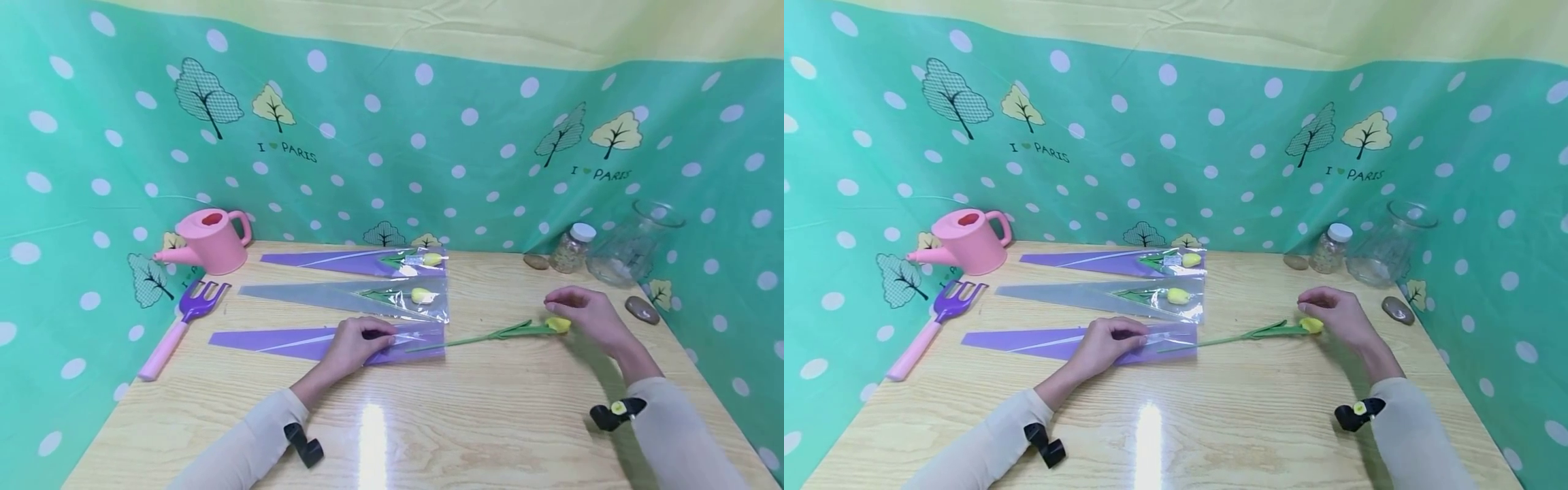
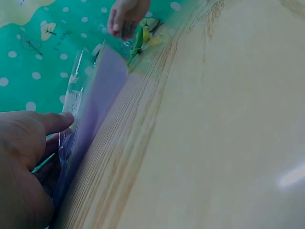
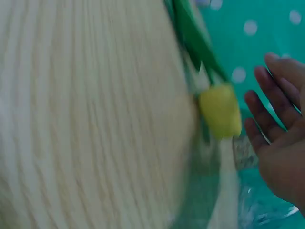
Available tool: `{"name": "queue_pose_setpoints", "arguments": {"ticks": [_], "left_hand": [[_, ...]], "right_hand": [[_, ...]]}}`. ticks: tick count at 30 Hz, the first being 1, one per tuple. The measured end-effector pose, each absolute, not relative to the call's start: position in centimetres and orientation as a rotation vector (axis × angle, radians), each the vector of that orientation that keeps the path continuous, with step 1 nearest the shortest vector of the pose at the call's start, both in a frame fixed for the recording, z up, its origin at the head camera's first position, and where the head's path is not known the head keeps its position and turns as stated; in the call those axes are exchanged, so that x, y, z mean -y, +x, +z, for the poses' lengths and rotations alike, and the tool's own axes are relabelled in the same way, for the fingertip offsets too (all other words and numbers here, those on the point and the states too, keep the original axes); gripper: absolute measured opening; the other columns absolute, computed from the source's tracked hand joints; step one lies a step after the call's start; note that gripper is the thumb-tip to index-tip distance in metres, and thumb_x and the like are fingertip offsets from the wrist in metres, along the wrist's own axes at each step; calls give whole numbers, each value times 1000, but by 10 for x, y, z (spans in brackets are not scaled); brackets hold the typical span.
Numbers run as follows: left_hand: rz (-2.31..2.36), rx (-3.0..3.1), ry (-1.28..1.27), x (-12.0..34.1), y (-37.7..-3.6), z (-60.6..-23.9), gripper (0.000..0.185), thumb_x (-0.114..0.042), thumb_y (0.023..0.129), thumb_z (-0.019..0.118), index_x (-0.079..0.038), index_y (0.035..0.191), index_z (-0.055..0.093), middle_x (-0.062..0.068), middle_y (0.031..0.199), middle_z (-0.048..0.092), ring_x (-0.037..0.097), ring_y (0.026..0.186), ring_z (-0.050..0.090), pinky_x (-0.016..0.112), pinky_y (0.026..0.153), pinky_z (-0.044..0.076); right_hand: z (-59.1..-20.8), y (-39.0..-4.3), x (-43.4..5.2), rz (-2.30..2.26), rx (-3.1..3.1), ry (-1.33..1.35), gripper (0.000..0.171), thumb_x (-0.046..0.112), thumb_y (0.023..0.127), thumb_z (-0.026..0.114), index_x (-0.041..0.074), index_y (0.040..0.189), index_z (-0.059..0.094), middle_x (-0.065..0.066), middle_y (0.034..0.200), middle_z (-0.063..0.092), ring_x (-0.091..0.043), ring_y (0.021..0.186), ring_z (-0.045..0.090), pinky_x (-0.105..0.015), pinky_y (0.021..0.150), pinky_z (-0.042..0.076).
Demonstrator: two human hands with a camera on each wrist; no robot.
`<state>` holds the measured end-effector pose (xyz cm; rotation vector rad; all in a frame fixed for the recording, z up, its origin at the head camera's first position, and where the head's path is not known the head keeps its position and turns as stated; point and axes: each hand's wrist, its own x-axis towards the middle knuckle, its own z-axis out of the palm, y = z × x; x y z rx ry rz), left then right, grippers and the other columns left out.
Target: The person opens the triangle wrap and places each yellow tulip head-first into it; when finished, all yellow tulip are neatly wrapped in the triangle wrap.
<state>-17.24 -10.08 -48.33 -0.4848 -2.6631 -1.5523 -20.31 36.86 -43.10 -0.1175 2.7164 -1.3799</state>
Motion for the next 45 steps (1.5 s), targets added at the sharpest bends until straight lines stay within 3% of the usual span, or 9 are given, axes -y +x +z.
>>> {"name": "queue_pose_setpoints", "arguments": {"ticks": [5, 9, 13, 21, 32, 45], "left_hand": [[-1566, 2675, -473, 100, -173, -484, 14, -19, 88, 83, -23, 102, 83, -4, 107, 81, 17, 108, 74, 40, 102, 57], [-1580, 2679, -472, 100, -173, -484, 14, -19, 89, 82, -23, 102, 83, -5, 107, 80, 16, 109, 74, 38, 101, 58], [-1571, 2678, -470, 100, -172, -485, 14, -19, 88, 83, -25, 101, 83, -6, 107, 80, 15, 108, 74, 35, 100, 58], [-1562, 2673, -478, 100, -173, -486, 14, -19, 88, 83, -24, 101, 83, -5, 107, 81, 15, 106, 74, 31, 96, 58], [-1543, 2650, -501, 100, -171, -484, 13, -19, 88, 83, -23, 101, 83, -3, 106, 81, 17, 104, 75, 34, 95, 60], [-1553, 2667, -487, 100, -174, -485, 14, -19, 88, 83, -24, 101, 83, -6, 106, 81, 14, 104, 74, 31, 95, 59]], "right_hand": [[-442, -211, -379, -1252, -2636, -86, 50, 45, 97, 71, 7, 129, 66, -8, 117, 74, -5, 93, 64, -30, 69, 54], [-449, -212, -380, -1235, -2608, -114, 46, 41, 96, 73, 7, 127, 68, -4, 114, 75, -4, 91, 64, -29, 67, 51], [-453, -210, -379, -1186, -2625, -209, 38, 36, 97, 73, 8, 123, 71, -8, 118, 73, -3, 93, 61, -27, 68, 51], [-457, -207, -374, -1117, -2683, -371, 22, 29, 97, 74, 14, 113, 77, -8, 117, 76, 2, 106, 63, -16, 89, 49], [-458, -206, -370, -1033, -2721, -549, 11, 20, 97, 73, 20, 106, 80, 0, 108, 77, -6, 104, 65, -23, 91, 52], [-449, -192, -342, -1096, -2792, -538, 8, 24, 94, 77, 23, 102, 80, 2, 107, 77, -1, 103, 62, -21, 91, 51]]}}
